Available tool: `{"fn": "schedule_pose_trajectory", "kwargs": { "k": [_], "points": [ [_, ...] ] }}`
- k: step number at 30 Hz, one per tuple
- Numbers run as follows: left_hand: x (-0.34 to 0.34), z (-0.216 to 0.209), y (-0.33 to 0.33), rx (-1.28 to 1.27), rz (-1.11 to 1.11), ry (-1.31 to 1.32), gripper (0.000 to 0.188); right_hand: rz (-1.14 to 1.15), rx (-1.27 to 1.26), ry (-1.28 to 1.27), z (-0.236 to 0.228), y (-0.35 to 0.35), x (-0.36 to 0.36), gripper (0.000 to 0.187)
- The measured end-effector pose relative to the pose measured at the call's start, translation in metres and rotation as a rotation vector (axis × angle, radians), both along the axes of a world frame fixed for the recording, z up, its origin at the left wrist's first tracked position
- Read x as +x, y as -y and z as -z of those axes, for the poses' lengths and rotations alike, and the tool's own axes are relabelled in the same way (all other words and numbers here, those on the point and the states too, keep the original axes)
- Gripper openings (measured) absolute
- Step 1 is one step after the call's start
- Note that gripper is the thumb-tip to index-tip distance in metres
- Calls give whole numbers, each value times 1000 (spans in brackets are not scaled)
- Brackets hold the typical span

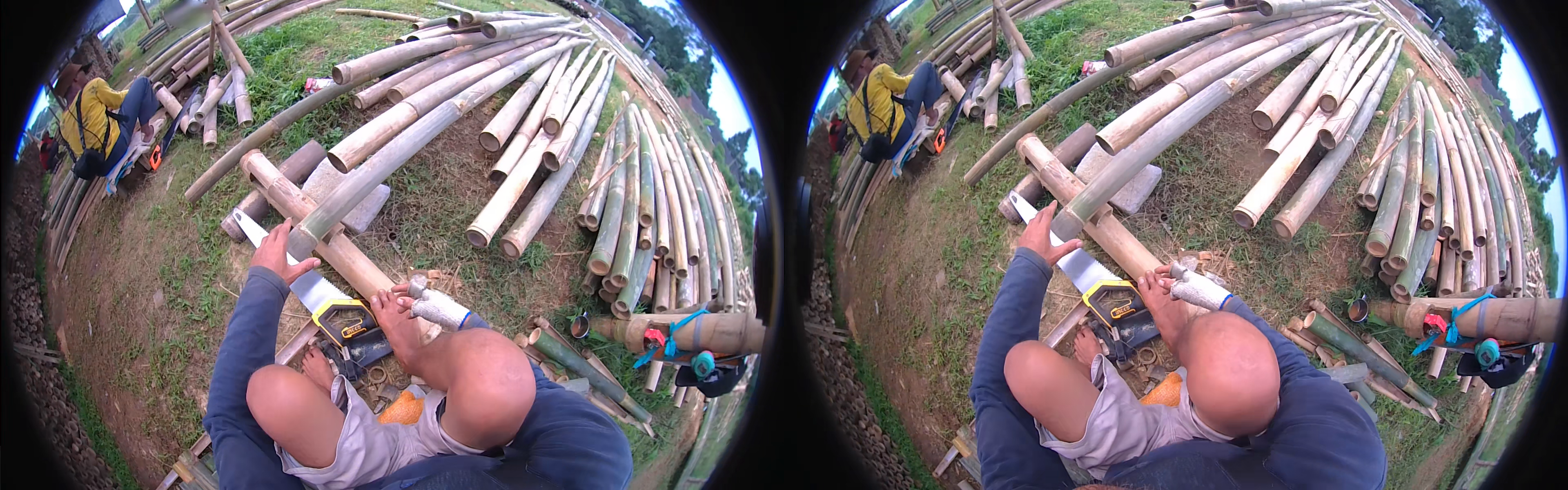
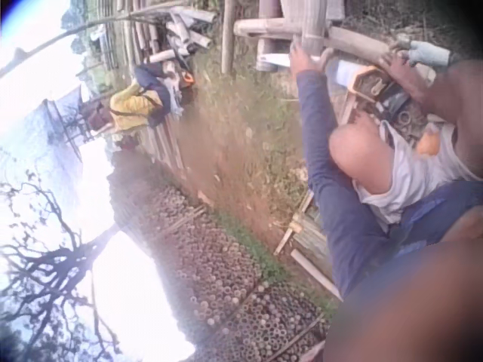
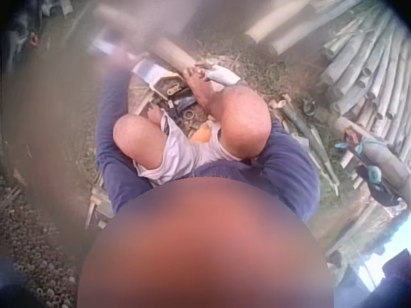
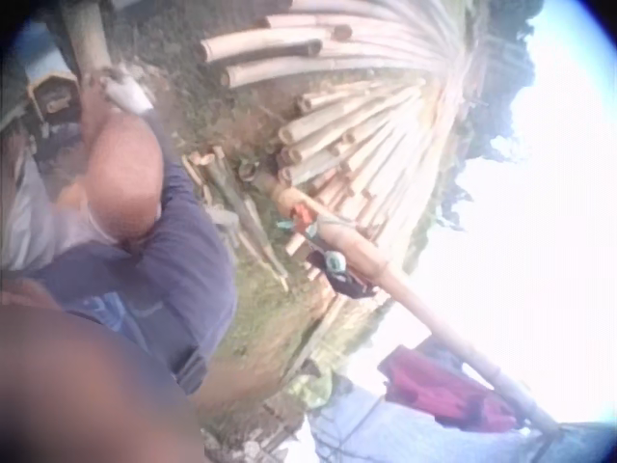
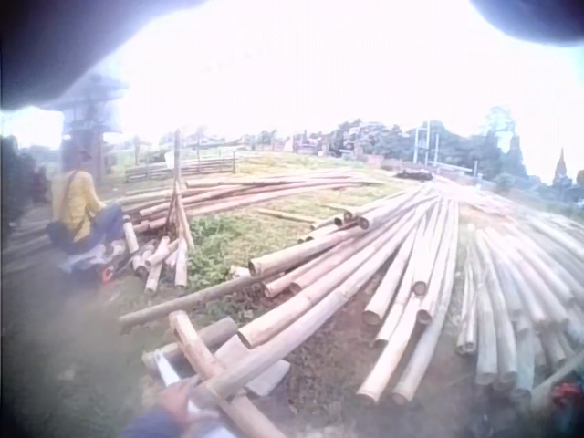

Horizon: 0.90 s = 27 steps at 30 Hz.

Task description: The person sits on the ground and uses a hand saw to cut long bamboo poles into shorter sections. They position each pole on a makeshift wooden stand, saw through it, and then move the cut pieces aside.

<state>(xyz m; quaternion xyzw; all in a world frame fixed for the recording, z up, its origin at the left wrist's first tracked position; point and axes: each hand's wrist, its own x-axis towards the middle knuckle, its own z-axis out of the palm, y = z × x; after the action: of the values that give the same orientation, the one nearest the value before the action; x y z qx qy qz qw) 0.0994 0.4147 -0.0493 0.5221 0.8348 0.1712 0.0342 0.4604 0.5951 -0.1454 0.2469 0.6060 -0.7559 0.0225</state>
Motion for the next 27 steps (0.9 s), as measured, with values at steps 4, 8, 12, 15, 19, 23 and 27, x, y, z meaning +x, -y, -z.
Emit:
{"fn": "schedule_pose_trajectory", "kwargs": {
  "k": [4, 8, 12, 15, 19, 23, 27],
  "points": [
    [-17, 16, -72, -350, -39, 65, 126, 153, -188, -47, 4, 15, -36, 46],
    [-13, 17, -73, -328, -92, 168, 97, 192, -222, -33, -20, 3, -57, 49],
    [4, -10, -43, -248, 0, 189, 89, 350, -209, -67, -38, -22, -86, 52],
    [12, -32, -2, -266, -29, 121, 91, 478, -250, -199, -41, -48, -116, 77],
    [15, -40, 105, -253, -62, 24, 89, 676, -562, -445, -48, -112, -154, 91],
    [23, -33, 233, -169, -163, -162, 86, 726, -595, -496, -74, -174, -181, 100],
    [4, -38, 331, -127, -342, -533, 91, 661, -628, -425, -83, -145, -203, 93]
  ]
}}
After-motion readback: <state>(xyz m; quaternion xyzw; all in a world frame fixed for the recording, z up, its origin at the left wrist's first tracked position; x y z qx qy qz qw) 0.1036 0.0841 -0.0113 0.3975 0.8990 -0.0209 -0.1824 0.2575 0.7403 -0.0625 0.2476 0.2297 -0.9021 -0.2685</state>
